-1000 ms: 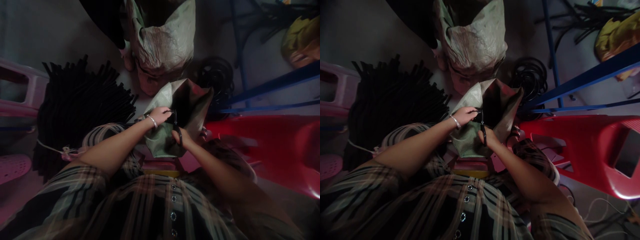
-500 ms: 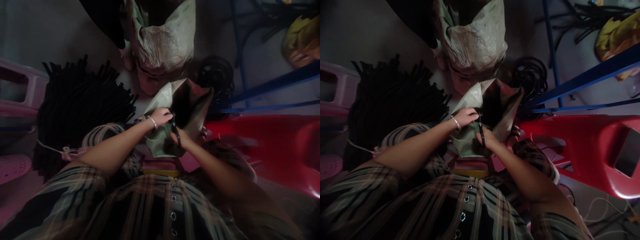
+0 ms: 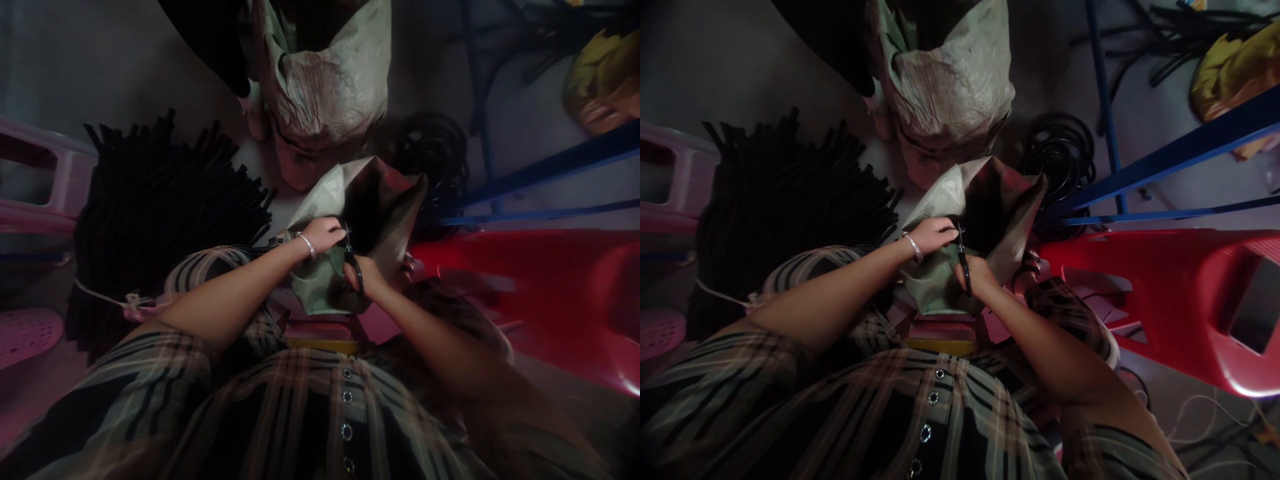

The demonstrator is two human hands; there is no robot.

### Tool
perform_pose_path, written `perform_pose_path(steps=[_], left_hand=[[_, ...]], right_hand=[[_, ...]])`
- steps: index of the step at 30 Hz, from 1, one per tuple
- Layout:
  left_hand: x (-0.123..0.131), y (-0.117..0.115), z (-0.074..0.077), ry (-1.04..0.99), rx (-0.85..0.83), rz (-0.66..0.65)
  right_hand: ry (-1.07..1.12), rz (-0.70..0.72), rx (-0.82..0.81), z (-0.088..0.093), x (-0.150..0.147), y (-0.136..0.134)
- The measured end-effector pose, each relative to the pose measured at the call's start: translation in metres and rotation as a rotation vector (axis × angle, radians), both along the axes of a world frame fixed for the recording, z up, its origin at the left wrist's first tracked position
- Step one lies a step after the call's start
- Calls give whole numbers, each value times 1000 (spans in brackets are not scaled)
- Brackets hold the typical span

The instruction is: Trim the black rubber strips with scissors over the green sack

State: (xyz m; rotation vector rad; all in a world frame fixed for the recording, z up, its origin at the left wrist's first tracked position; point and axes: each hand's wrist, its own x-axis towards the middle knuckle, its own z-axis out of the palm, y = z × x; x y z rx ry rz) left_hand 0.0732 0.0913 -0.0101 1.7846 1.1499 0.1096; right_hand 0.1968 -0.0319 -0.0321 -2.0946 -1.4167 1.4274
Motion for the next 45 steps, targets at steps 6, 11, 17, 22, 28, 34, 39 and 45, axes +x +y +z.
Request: perform_pose_path(steps=[6, 11, 17, 22, 28, 34, 39, 45], left_hand=[[-1, -1, 0, 3, -41, 23], [-1, 0, 3, 10, -2, 4], [2, -6, 5, 15, 79, -135], [2, -7, 3, 24, 103, -161], [1, -5, 4, 82, 72, -124], [0, -3, 3, 62, -3, -44], [-2, 4, -1, -22, -97, 90], [0, 0, -3, -27, -191, 84]], right_hand=[[30, -63, -14, 2, -1, -2], [38, -67, -2, 2, -1, -3], [-19, 24, 80, -1, 0, -1], [-12, -13, 89, -4, 0, -2], [93, -133, 24, -11, 0, -4], [87, -133, 8, -13, 4, 0], [-15, -11, 56, -4, 2, 2], [-15, 61, -23, 8, -2, 4]])
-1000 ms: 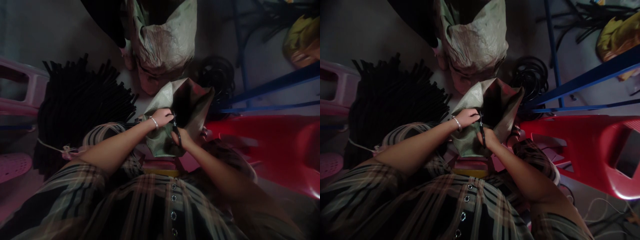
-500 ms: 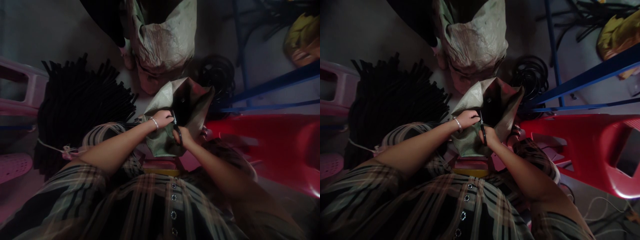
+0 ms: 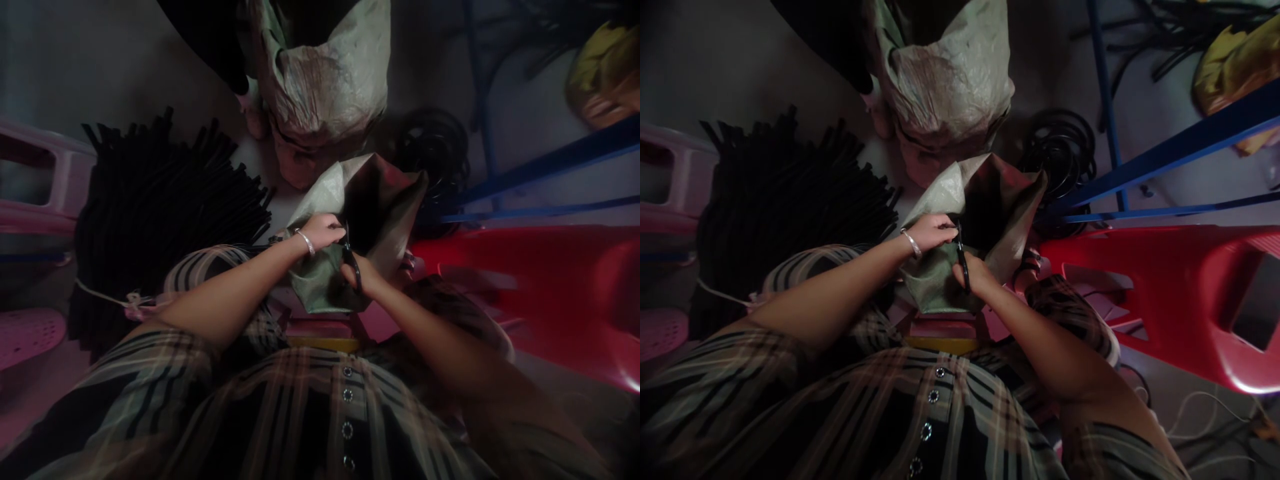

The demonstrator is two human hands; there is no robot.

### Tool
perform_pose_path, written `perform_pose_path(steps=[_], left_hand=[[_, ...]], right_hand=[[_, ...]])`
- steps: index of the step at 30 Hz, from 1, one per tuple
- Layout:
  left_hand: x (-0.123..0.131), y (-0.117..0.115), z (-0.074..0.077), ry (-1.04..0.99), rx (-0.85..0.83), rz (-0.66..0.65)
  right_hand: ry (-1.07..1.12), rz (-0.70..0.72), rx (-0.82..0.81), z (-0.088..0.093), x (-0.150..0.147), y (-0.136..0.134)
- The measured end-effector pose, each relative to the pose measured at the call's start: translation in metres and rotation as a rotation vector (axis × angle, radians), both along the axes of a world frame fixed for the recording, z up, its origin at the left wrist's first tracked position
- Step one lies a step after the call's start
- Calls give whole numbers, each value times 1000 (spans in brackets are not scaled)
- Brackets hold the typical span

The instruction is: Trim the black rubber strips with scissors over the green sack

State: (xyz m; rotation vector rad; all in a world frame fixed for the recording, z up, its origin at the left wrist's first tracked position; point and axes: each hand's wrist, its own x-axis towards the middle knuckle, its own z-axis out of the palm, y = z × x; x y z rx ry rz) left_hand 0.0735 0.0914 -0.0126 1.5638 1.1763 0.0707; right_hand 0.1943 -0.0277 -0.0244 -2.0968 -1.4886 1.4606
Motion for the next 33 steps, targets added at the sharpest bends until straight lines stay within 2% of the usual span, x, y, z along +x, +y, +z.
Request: perform_pose_path(steps=[3, 8, 15, 21, 28, 30, 33], left_hand=[[1, -2, 2, 19, 3, -30], [1, -2, 4, 53, 97, -75], [0, -1, 3, 70, 128, -91], [0, 0, 2, 76, 137, -83], [-2, 3, 1, 75, 75, -94], [-5, 5, 3, 101, 119, -133], [-10, 10, 6, 166, 278, -215]], right_hand=[[0, 2, 11, -2, 1, 0], [44, -14, 23, -11, 4, -3], [38, -66, 53, -20, 3, -6], [60, -108, 80, -17, 3, -9], [11, -90, 121, -5, 3, -6], [-11, -89, 118, -3, 4, -5], [-35, -126, 109, -3, 6, -4]])
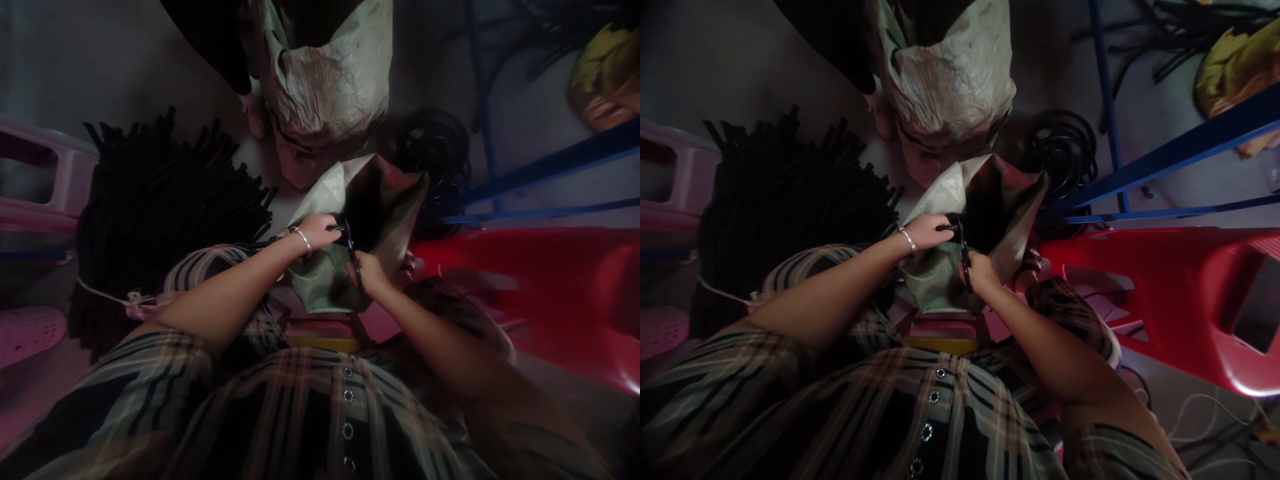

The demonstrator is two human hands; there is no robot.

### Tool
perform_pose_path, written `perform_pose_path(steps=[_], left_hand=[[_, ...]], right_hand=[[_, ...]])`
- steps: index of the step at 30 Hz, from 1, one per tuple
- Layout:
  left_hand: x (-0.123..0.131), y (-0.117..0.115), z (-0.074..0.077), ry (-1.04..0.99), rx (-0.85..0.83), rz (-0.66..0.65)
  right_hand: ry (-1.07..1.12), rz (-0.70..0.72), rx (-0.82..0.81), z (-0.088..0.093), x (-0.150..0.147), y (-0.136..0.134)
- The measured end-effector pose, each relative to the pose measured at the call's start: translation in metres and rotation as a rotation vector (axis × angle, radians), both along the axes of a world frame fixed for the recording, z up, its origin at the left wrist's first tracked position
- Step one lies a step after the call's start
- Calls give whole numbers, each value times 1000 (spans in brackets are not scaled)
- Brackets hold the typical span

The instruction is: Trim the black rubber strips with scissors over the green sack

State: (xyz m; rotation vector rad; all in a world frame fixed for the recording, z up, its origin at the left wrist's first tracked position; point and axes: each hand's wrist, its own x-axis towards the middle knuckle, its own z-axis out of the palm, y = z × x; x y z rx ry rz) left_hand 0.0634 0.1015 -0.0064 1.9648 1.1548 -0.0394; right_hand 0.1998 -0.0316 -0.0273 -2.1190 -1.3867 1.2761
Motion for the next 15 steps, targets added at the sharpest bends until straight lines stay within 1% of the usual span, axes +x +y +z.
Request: perform_pose_path(steps=[2, 5, 11, 15], left_hand=[[-4, 3, 1, 23, 54, -34], [-7, 5, 0, 22, 54, -53], [-4, 5, -11, 19, 82, -63], [-3, 5, -16, 15, 71, -37]], right_hand=[[-14, -31, 2, -1, 2, 1], [-13, -62, 0, -4, 4, 2], [94, -126, -96, -8, 3, 0], [99, -143, -94, -11, 2, -1]])
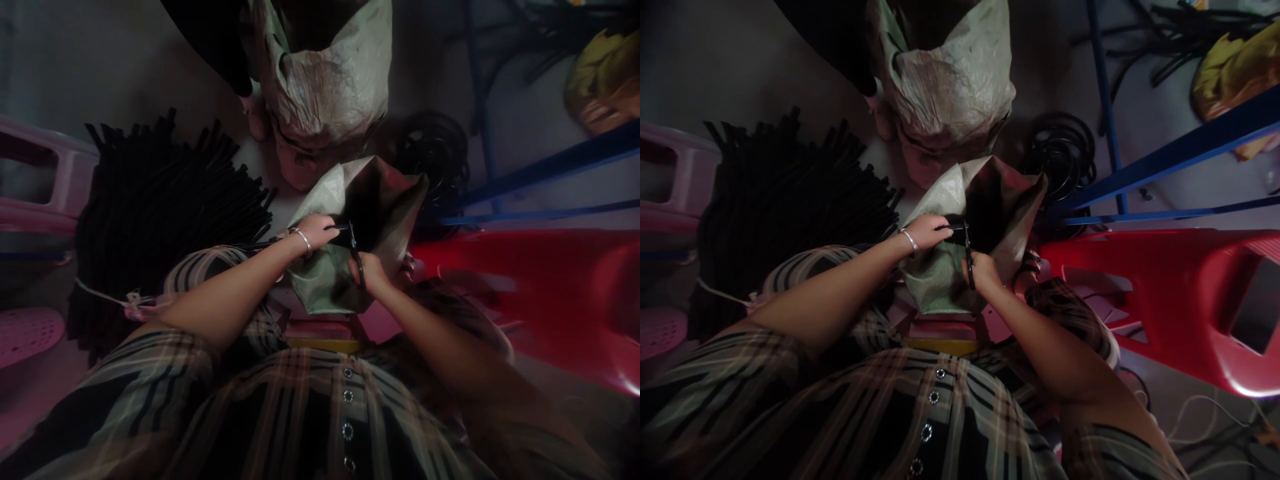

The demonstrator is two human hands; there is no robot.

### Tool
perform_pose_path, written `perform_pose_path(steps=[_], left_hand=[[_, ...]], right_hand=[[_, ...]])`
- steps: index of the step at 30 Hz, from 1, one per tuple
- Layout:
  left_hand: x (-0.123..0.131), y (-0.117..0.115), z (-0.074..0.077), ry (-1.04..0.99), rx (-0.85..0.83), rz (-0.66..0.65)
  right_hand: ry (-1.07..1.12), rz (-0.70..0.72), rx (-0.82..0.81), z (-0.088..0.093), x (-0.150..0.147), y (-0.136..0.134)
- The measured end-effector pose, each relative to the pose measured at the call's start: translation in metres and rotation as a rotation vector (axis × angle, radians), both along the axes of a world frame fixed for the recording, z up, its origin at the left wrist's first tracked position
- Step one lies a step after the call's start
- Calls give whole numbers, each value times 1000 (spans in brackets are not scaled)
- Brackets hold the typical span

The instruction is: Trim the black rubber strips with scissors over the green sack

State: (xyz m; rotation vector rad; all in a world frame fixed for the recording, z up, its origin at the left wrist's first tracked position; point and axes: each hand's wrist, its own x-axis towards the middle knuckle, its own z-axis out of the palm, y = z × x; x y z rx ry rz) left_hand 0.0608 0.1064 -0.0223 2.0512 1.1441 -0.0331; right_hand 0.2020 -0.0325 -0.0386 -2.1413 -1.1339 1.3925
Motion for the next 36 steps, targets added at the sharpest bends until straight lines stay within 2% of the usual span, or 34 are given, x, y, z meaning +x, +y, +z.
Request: perform_pose_path(steps=[6, 10, 16, 22, 28, 36], left_hand=[[1, 1, 1, -28, -25, 42], [2, 0, 5, -87, -123, 146], [4, -3, 6, -214, -294, 258], [7, -9, 9, -286, -377, 220], [8, -13, 7, -295, -362, 159], [10, -15, 8, -298, -353, 163]], right_hand=[[48, -53, -16, 0, 1, 1], [93, -74, -40, -2, 1, 1], [30, 61, 1, -4, -3, 5], [54, 85, 30, -8, -4, 7], [85, 77, -5, -3, -2, 10], [89, 82, 11, 2, 0, 11]])
